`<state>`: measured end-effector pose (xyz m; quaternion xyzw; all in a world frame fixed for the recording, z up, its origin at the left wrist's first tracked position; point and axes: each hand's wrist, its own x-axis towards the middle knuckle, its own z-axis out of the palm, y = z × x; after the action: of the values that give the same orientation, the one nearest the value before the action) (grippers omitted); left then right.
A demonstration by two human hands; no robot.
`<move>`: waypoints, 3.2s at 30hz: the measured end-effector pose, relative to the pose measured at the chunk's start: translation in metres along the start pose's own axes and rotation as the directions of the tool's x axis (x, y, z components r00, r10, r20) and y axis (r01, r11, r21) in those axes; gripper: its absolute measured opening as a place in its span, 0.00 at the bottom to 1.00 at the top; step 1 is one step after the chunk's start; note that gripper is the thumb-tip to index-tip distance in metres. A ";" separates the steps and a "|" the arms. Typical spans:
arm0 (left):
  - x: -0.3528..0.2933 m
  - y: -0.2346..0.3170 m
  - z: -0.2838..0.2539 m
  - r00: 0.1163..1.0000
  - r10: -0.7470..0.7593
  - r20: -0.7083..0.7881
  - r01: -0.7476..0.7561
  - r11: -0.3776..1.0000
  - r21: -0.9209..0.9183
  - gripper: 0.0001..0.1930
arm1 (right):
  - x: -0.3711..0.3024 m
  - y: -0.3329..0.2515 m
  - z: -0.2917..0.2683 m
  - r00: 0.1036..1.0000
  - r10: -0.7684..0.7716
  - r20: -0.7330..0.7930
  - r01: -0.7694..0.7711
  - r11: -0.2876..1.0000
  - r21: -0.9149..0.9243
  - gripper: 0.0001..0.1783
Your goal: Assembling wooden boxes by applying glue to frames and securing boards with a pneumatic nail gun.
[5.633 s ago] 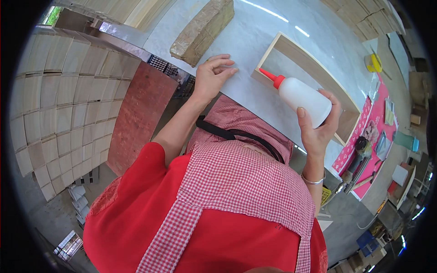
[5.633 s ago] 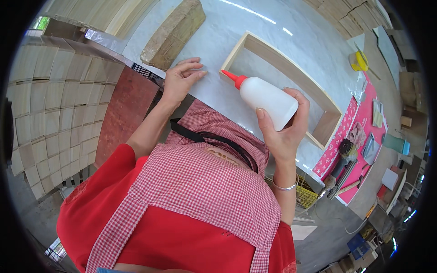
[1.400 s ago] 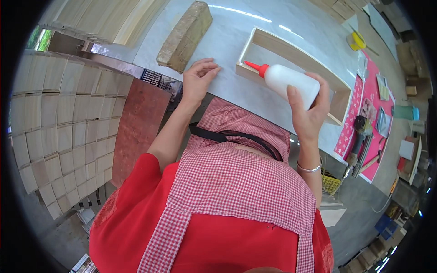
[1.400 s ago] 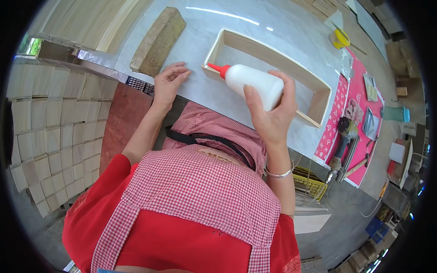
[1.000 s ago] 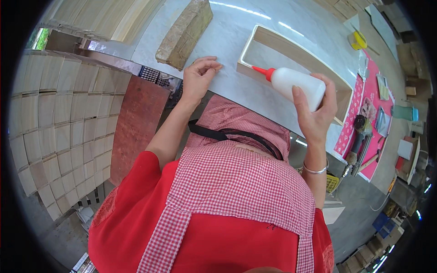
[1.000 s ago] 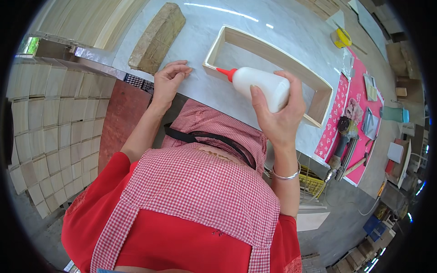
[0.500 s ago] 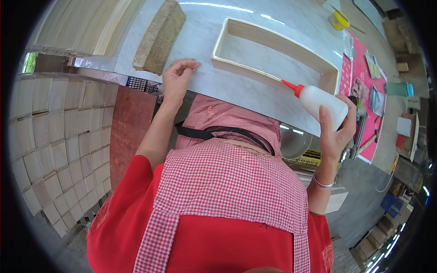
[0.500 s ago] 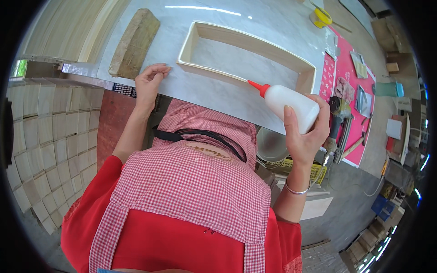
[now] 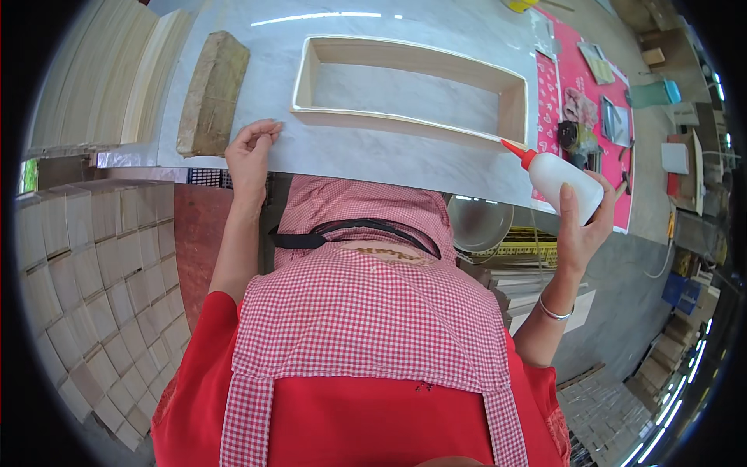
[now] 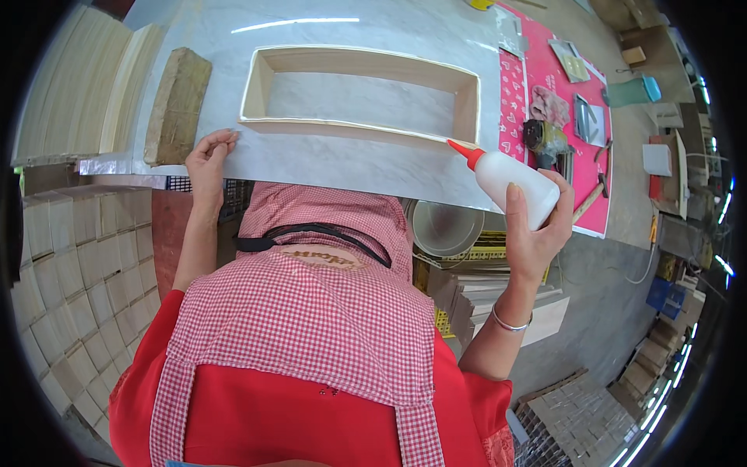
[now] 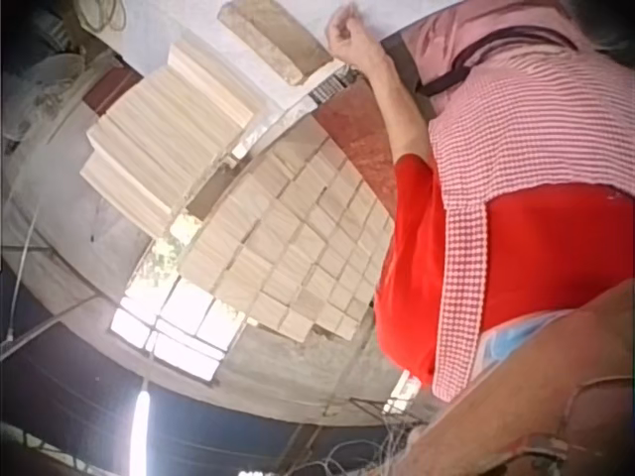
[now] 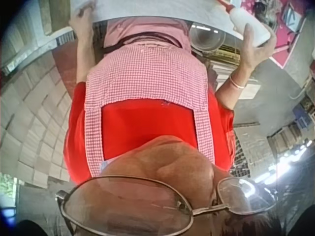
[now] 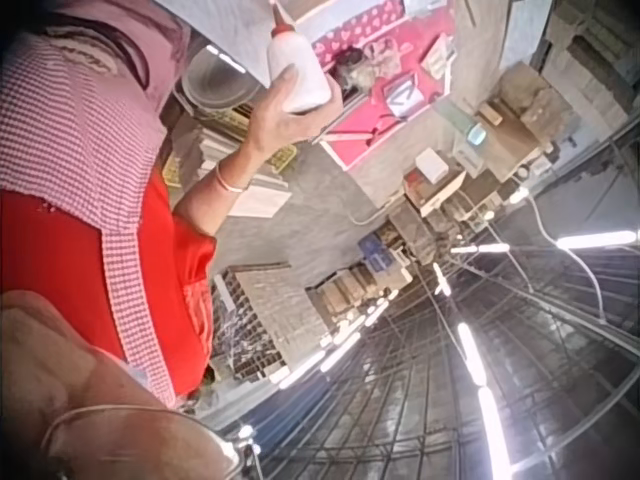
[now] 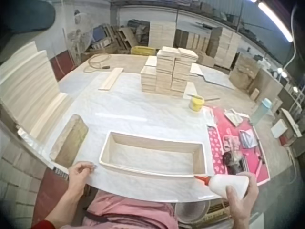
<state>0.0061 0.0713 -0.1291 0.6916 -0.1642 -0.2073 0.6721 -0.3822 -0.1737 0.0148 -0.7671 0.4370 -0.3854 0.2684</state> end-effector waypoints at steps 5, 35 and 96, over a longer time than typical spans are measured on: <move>0.001 -0.001 0.000 1.000 -0.020 -0.006 0.020 1.000 0.004 0.09 | 0.000 0.012 -0.014 0.998 0.004 -0.059 -0.007 0.998 -0.056 0.23; 0.002 0.006 -0.012 0.994 -0.103 -0.045 0.110 0.969 0.223 0.04 | 0.233 0.204 0.057 0.965 0.216 -0.148 -0.262 0.818 -0.512 0.23; 0.003 0.086 0.015 0.909 0.236 0.342 -0.407 0.676 0.614 0.17 | 0.103 -0.095 0.142 0.428 -0.459 0.779 0.690 0.723 0.047 0.63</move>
<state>0.0058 0.0533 -0.0435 0.8171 -0.4257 -0.0914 0.3779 -0.1874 -0.2085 0.0431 -0.9852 0.0442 -0.0382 0.1614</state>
